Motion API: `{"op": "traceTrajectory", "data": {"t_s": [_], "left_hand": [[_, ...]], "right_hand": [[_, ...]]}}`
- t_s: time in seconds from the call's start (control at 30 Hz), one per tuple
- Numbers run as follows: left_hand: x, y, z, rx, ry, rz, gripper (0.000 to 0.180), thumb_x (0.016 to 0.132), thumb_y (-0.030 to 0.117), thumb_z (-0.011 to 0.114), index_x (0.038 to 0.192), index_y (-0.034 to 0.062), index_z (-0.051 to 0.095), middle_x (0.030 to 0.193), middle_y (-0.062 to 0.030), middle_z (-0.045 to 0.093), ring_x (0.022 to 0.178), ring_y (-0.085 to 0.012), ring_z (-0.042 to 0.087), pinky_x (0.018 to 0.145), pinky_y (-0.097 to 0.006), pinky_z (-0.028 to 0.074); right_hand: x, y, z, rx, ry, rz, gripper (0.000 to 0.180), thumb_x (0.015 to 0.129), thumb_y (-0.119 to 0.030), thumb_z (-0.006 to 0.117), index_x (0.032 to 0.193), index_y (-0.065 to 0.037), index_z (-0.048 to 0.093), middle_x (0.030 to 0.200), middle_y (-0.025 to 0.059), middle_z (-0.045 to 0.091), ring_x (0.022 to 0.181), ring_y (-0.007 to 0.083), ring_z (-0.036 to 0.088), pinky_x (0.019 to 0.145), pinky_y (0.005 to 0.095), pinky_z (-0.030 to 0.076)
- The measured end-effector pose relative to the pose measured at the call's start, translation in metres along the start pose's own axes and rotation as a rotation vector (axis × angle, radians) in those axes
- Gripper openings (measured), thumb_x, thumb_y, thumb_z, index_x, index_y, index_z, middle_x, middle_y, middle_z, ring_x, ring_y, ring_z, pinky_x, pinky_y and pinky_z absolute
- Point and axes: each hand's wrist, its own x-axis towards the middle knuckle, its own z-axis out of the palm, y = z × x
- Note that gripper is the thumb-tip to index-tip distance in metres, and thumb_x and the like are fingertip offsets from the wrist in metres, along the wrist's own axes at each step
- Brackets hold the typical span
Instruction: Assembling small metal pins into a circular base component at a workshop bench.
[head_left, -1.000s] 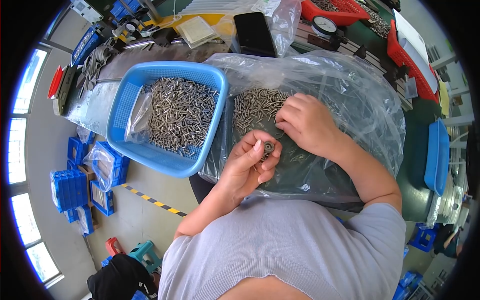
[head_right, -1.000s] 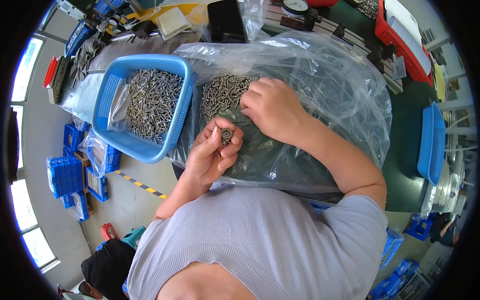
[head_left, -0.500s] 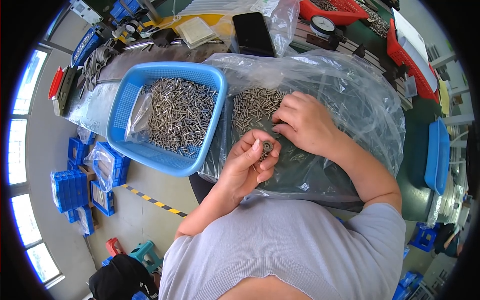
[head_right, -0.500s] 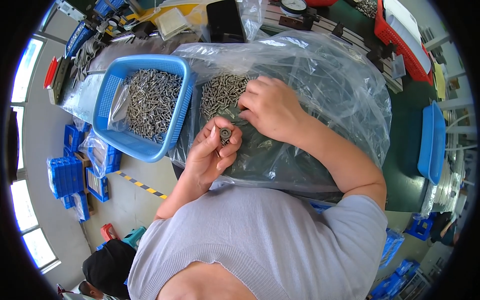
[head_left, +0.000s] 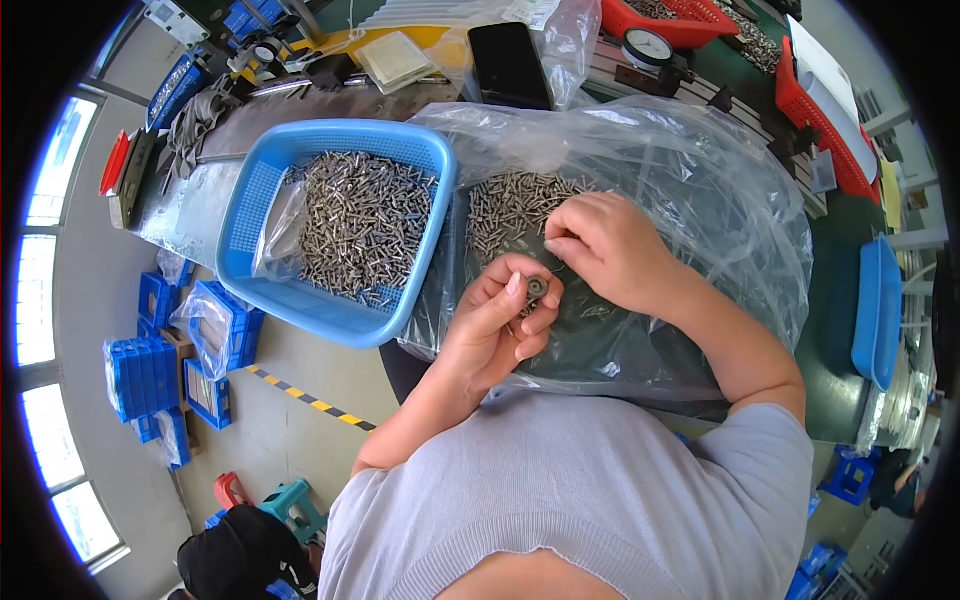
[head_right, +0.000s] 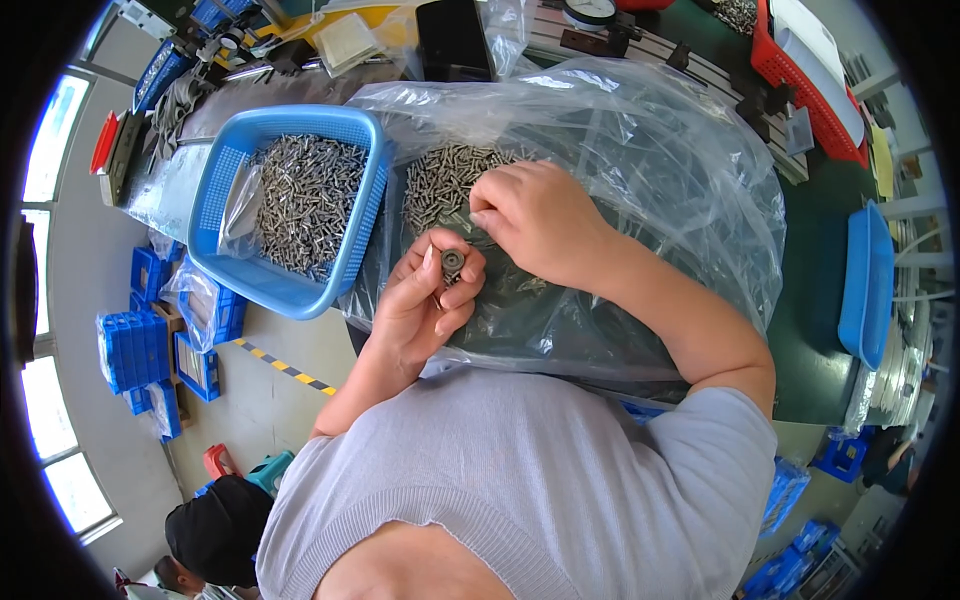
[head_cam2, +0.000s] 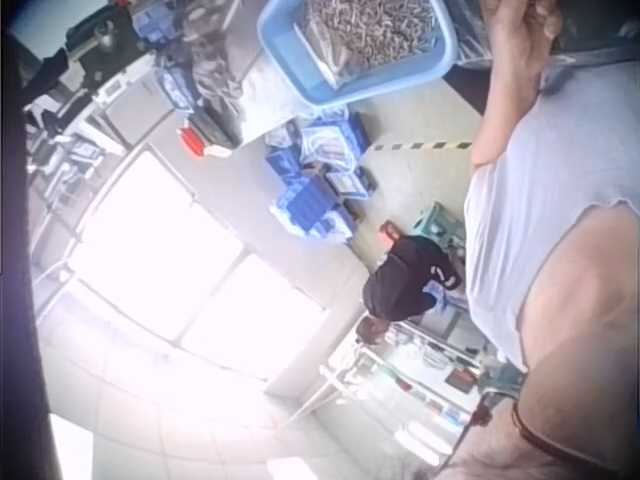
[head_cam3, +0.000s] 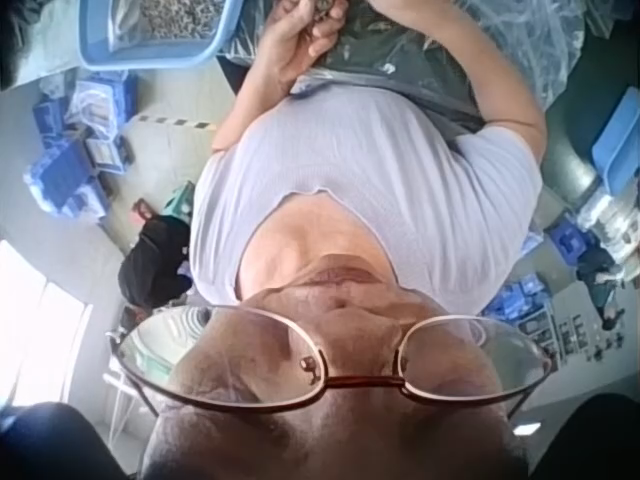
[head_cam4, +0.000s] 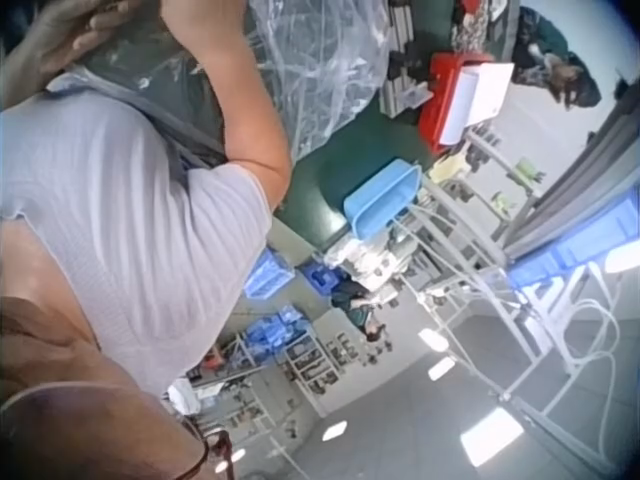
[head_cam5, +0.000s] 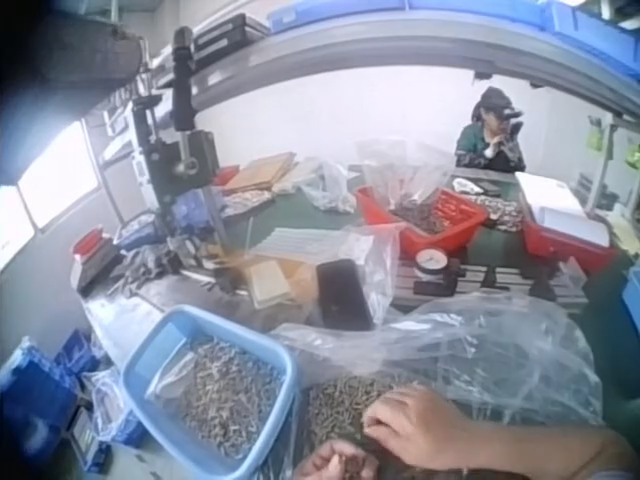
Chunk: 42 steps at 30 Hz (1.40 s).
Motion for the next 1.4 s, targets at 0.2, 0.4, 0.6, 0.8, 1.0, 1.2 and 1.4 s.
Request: {"op": "traceTrajectory", "data": {"t_s": [0.2, 0.4, 0.6, 0.8, 1.0, 1.2, 1.4], "left_hand": [[0.0, 0.0, 0.001, 0.005, 0.021, -0.003, 0.023, 0.095, 0.027, 0.054, 0.105, 0.0065, 0.051, 0.09, -0.009, 0.054, 0.063, -0.0091, 0.042, 0.046, -0.02, 0.034], [0.0, 0.0, 0.003, 0.01, 0.044, -0.018, 0.024, 0.094, 0.028, 0.054, 0.104, 0.0055, 0.051, 0.087, -0.0079, 0.055, 0.061, -0.0085, 0.043, 0.045, -0.02, 0.034], [0.001, 0.001, 0.001, 0.015, 0.04, -0.039, 0.024, 0.094, 0.028, 0.056, 0.103, 0.006, 0.052, 0.086, -0.0072, 0.055, 0.06, -0.0082, 0.042, 0.044, -0.02, 0.033], [0.001, 0.002, 0.0, 0.034, 0.03, -0.047, 0.026, 0.092, 0.029, 0.059, 0.102, 0.0069, 0.052, 0.082, -0.0056, 0.054, 0.058, -0.0082, 0.041, 0.042, -0.02, 0.031], [0.001, 0.002, 0.001, 0.044, 0.039, -0.057, 0.029, 0.091, 0.033, 0.06, 0.102, 0.0071, 0.052, 0.081, -0.0057, 0.055, 0.057, -0.0084, 0.04, 0.042, -0.02, 0.03], [-0.003, -0.002, 0.001, 0.057, 0.051, -0.018, 0.029, 0.093, 0.033, 0.057, 0.103, 0.0059, 0.052, 0.084, -0.0063, 0.056, 0.06, -0.0089, 0.043, 0.045, -0.021, 0.033], [-0.001, -0.004, -0.002, 0.017, 0.004, 0.042, 0.027, 0.095, 0.03, 0.052, 0.106, 0.0057, 0.052, 0.092, -0.0091, 0.055, 0.065, -0.01, 0.043, 0.047, -0.021, 0.035]], "right_hand": [[-0.004, -0.018, -0.012, 1.055, -0.234, 0.366, 0.006, 0.085, -0.006, 0.065, 0.089, -0.003, 0.06, 0.087, 0.0006, 0.053, 0.079, 0.0084, 0.054, 0.07, 0.0241, 0.045], [-0.004, -0.014, -0.006, 0.877, -0.215, 0.239, 0.004, 0.084, -0.003, 0.064, 0.086, -0.002, 0.062, 0.091, 0.0019, 0.053, 0.083, 0.0105, 0.052, 0.073, 0.0241, 0.044], [-0.004, -0.013, -0.007, 0.805, -0.2, 0.182, 0.004, 0.083, -0.004, 0.065, 0.085, -0.002, 0.062, 0.089, 0.0014, 0.053, 0.083, 0.0107, 0.052, 0.074, 0.0243, 0.043], [0.001, -0.024, -0.009, 0.677, -0.215, 0.228, 0.01, 0.081, -0.007, 0.068, 0.089, -0.005, 0.062, 0.091, 0.0008, 0.053, 0.084, 0.0109, 0.052, 0.07, 0.0245, 0.043], [-0.003, -0.018, -0.005, 0.545, -0.117, 0.028, 0.014, 0.077, -0.007, 0.07, 0.085, -0.005, 0.06, 0.092, 0.0036, 0.055, 0.086, 0.0159, 0.054, 0.072, 0.028, 0.044], [-0.006, -0.022, -0.008, 0.376, 0.029, -0.077, 0.015, 0.073, -0.006, 0.073, 0.082, -0.006, 0.06, 0.09, 0.0057, 0.056, 0.084, 0.0212, 0.055, 0.075, 0.0327, 0.045], [-0.003, -0.017, -0.02, 0.327, 0.023, -0.06, 0.009, 0.075, -0.004, 0.07, 0.08, -0.004, 0.063, 0.082, 0.0062, 0.058, 0.08, 0.0211, 0.057, 0.07, 0.0321, 0.045]]}}
